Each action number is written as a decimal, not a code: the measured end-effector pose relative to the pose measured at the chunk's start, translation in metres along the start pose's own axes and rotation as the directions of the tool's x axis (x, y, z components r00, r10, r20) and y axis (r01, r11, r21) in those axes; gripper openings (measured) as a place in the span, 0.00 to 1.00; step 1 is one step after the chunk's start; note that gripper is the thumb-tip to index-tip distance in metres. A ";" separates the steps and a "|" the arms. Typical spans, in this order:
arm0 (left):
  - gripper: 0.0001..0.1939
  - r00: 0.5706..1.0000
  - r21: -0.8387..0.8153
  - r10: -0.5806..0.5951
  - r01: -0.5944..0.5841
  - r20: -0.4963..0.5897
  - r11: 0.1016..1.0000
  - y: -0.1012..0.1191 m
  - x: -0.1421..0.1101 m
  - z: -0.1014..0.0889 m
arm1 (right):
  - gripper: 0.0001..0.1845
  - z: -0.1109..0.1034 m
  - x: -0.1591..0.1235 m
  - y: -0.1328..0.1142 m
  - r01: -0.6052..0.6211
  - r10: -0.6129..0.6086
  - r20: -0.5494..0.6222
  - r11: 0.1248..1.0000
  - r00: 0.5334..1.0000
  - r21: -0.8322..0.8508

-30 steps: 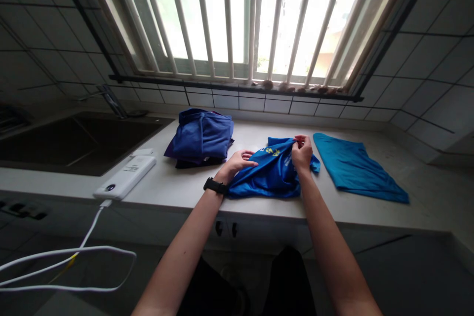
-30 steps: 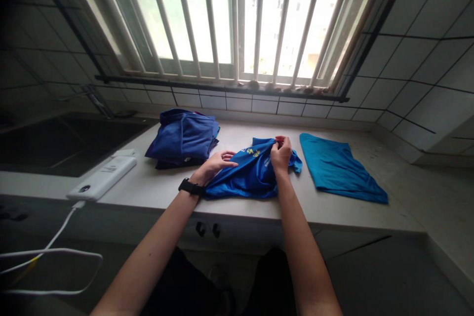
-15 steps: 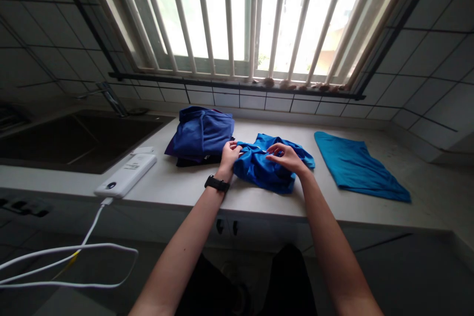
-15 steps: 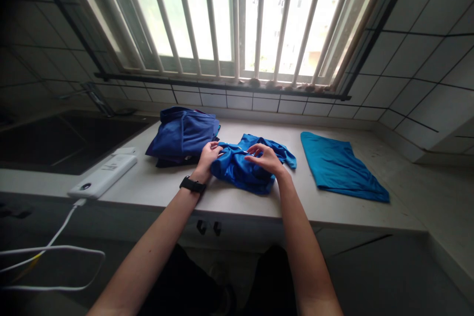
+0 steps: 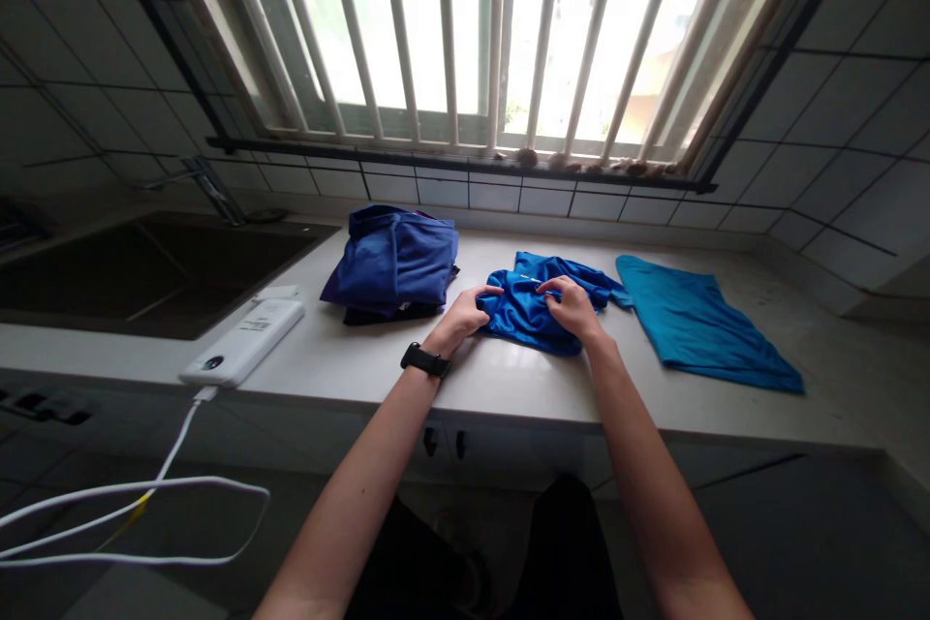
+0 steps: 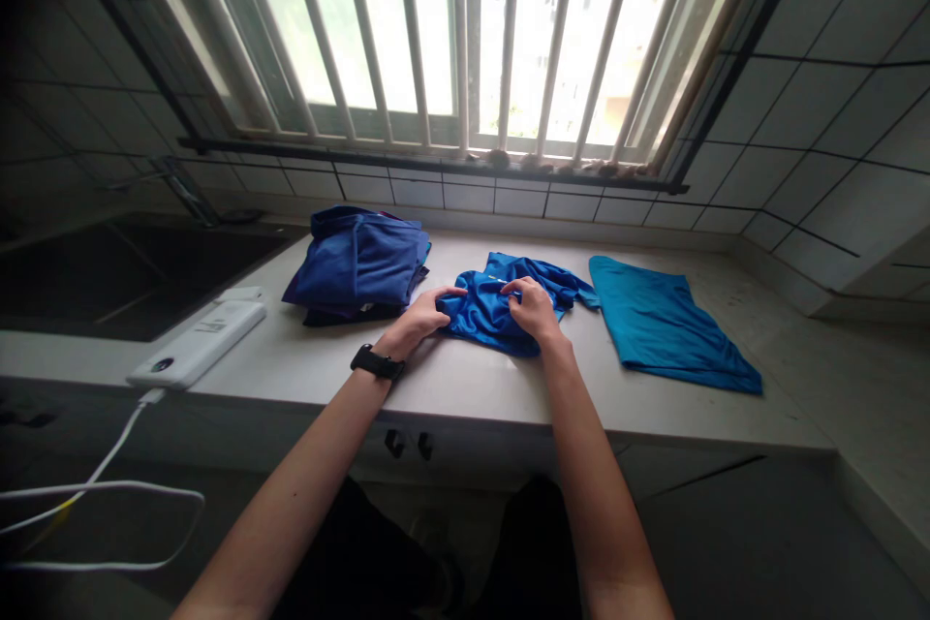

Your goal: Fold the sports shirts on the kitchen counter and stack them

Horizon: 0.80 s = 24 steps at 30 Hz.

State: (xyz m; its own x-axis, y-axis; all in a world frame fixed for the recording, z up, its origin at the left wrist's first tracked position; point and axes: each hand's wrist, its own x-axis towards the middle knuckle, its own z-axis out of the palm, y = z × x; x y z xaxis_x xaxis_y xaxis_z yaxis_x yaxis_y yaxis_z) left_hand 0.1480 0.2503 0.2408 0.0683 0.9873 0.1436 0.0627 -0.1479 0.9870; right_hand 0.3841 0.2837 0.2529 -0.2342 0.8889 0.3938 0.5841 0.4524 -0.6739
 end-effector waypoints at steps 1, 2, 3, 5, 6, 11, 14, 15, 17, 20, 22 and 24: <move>0.24 1.000 -0.012 0.009 -0.008 0.003 1.000 -0.001 0.001 0.001 | 0.07 -0.001 -0.001 -0.003 0.034 -0.038 0.049 0.997 0.998 0.073; 0.18 1.000 -0.035 0.003 -0.004 -0.003 0.999 -0.002 0.002 0.002 | 0.10 -0.001 -0.003 -0.006 0.064 -0.081 0.120 0.988 0.989 0.140; 0.12 1.000 -0.062 -0.012 0.011 -0.021 0.998 -0.002 0.003 0.003 | 0.15 0.000 -0.004 -0.009 0.081 -0.119 0.200 0.979 0.973 0.189; 0.07 0.994 -0.114 -0.054 0.042 -0.098 0.993 -0.002 0.007 0.005 | 0.25 0.001 -0.006 -0.010 0.076 -0.143 0.328 0.975 0.934 0.209; 0.06 0.986 -0.138 -0.063 0.042 -0.152 0.989 -0.002 0.009 0.006 | 0.25 0.003 -0.006 -0.010 0.065 -0.127 0.353 0.981 0.927 0.183; 0.10 0.911 -0.273 -0.049 -0.072 -0.411 0.959 -0.002 0.017 0.000 | 0.16 0.005 0.001 -0.005 0.020 -0.021 0.047 1.000 0.999 0.018; 0.13 0.838 -0.310 -0.035 -0.162 -0.544 0.937 -0.006 0.021 -0.007 | 0.14 0.000 0.004 -0.006 0.016 -0.010 -0.281 1.000 0.960 0.019; 0.15 0.815 -0.313 -0.035 -0.182 -0.579 0.932 -0.008 0.021 -0.009 | 0.13 -0.003 0.004 -0.007 0.011 0.001 -0.379 0.999 0.926 0.031; 0.16 0.794 -0.334 -0.060 -0.184 -0.604 0.924 -0.010 0.023 -0.012 | 0.13 -0.007 0.004 -0.008 -0.012 0.041 -0.525 0.998 0.850 0.058; 0.19 0.857 -0.428 -0.111 -0.136 -0.503 0.894 -0.011 0.024 -0.008 | 0.12 -0.009 0.006 -0.008 -0.058 0.127 -0.619 0.990 0.775 0.130; 0.22 0.917 -0.480 -0.102 -0.106 -0.386 0.871 -0.010 0.024 -0.002 | 0.09 -0.008 0.009 -0.006 -0.059 0.193 -0.650 0.973 0.735 0.222; 0.25 0.944 -0.491 -0.071 -0.103 -0.323 0.865 -0.011 0.024 0.004 | 0.06 -0.006 0.013 -0.002 -0.026 0.278 -0.676 0.934 0.682 0.357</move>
State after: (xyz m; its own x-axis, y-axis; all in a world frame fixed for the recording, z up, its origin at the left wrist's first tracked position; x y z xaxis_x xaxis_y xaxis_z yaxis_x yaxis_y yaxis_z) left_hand 0.1526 0.2753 0.2331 -0.2619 0.9610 0.0884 -0.4419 -0.2009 0.8743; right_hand 0.3846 0.2939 0.2636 0.5280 0.6832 0.5044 0.2745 0.4248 -0.8627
